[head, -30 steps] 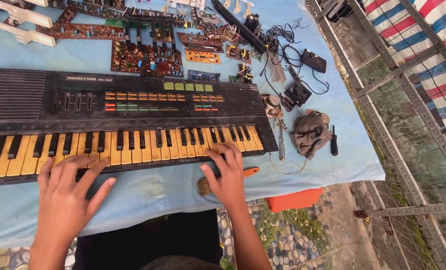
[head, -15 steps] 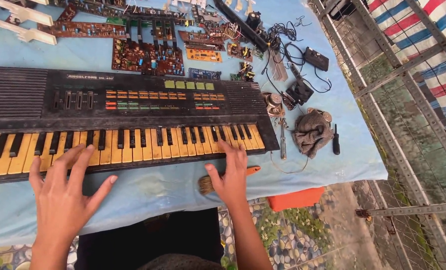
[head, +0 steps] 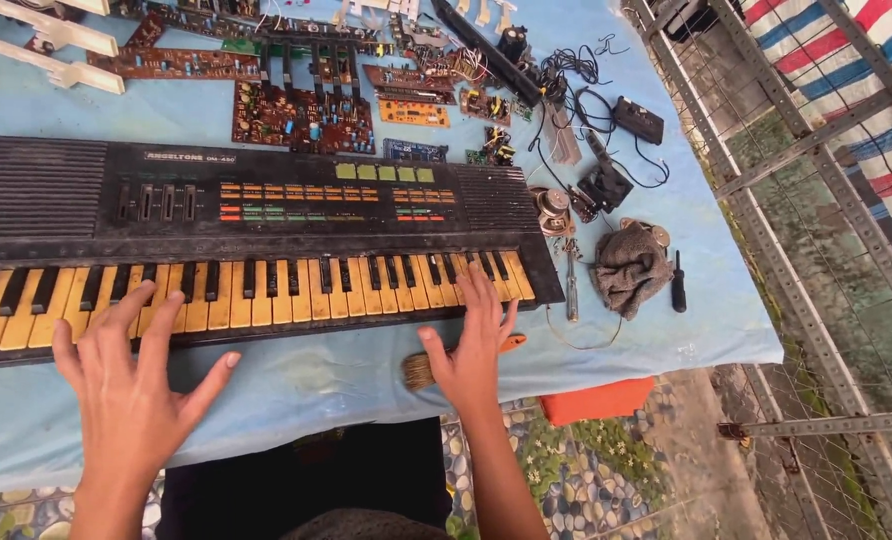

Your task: Testing the functionality of an electronic keyboard by pressing keys across the entire board.

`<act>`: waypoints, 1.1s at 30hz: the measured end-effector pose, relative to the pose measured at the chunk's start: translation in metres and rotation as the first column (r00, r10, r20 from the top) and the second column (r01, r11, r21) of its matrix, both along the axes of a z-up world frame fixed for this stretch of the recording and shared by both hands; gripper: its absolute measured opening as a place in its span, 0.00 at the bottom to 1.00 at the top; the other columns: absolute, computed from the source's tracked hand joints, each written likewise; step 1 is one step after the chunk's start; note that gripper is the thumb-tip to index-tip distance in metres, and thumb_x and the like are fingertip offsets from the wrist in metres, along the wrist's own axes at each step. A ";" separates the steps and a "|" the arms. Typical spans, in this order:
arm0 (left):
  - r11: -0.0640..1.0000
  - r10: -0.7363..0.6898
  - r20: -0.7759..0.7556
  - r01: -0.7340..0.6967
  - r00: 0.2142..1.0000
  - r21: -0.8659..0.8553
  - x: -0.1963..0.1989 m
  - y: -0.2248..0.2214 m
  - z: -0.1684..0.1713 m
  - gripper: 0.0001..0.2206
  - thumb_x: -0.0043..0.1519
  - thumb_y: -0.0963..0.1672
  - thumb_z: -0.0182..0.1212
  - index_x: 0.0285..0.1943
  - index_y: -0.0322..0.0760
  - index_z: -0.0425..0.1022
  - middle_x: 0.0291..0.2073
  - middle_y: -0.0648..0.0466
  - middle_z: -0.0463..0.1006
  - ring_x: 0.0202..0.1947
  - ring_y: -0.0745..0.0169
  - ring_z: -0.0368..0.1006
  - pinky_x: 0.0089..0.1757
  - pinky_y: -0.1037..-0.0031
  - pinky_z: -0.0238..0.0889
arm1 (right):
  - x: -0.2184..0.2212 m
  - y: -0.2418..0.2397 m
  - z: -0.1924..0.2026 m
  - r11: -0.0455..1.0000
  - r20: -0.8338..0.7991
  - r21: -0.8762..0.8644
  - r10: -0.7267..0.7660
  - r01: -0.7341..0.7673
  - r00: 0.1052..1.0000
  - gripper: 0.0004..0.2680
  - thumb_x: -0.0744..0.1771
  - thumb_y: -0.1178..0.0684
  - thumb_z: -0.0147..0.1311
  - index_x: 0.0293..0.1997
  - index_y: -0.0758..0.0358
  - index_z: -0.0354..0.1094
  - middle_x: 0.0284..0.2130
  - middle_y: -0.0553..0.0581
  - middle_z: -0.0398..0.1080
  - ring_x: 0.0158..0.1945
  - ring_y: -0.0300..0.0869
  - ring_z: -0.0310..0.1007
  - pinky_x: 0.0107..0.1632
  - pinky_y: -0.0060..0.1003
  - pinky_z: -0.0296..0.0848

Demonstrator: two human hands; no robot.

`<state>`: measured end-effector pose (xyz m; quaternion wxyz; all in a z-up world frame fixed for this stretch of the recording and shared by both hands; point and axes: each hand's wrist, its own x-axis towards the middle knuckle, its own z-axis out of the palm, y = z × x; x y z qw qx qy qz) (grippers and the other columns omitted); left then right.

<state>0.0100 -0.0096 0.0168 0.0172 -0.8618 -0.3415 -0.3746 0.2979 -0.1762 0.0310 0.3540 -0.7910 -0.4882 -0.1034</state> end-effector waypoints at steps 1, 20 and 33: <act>1.000 0.011 -0.003 -0.011 1.000 0.001 0.000 -0.001 0.000 0.31 0.63 0.55 0.65 0.68 0.31 0.74 0.65 0.34 0.73 0.61 0.36 0.70 0.70 0.38 0.42 | 0.000 0.000 0.000 1.000 -0.007 0.011 0.000 0.000 1.000 0.29 0.69 0.25 0.31 0.71 0.54 0.53 0.75 0.56 0.50 0.78 0.54 0.48 0.74 0.69 0.26; 1.000 -0.010 0.019 0.011 1.000 -0.028 0.003 0.000 0.011 0.23 0.63 0.54 0.66 0.62 0.40 0.73 0.63 0.40 0.68 0.61 0.39 0.67 0.65 0.36 0.48 | 0.010 0.002 -0.011 0.996 0.206 0.014 0.081 -0.086 0.975 0.20 0.71 0.31 0.32 0.55 0.47 0.72 0.58 0.51 0.67 0.63 0.48 0.65 0.71 0.69 0.46; 0.989 -0.139 -0.106 0.144 0.985 0.041 0.005 0.005 0.004 0.23 0.62 0.54 0.61 0.65 0.49 0.74 0.56 0.52 0.72 0.64 0.51 0.68 0.66 0.39 0.49 | 0.000 0.007 0.019 0.956 0.187 -0.068 0.294 -0.286 0.937 0.18 0.70 0.37 0.45 0.60 0.58 0.71 0.55 0.58 0.66 0.61 0.52 0.63 0.62 0.56 0.66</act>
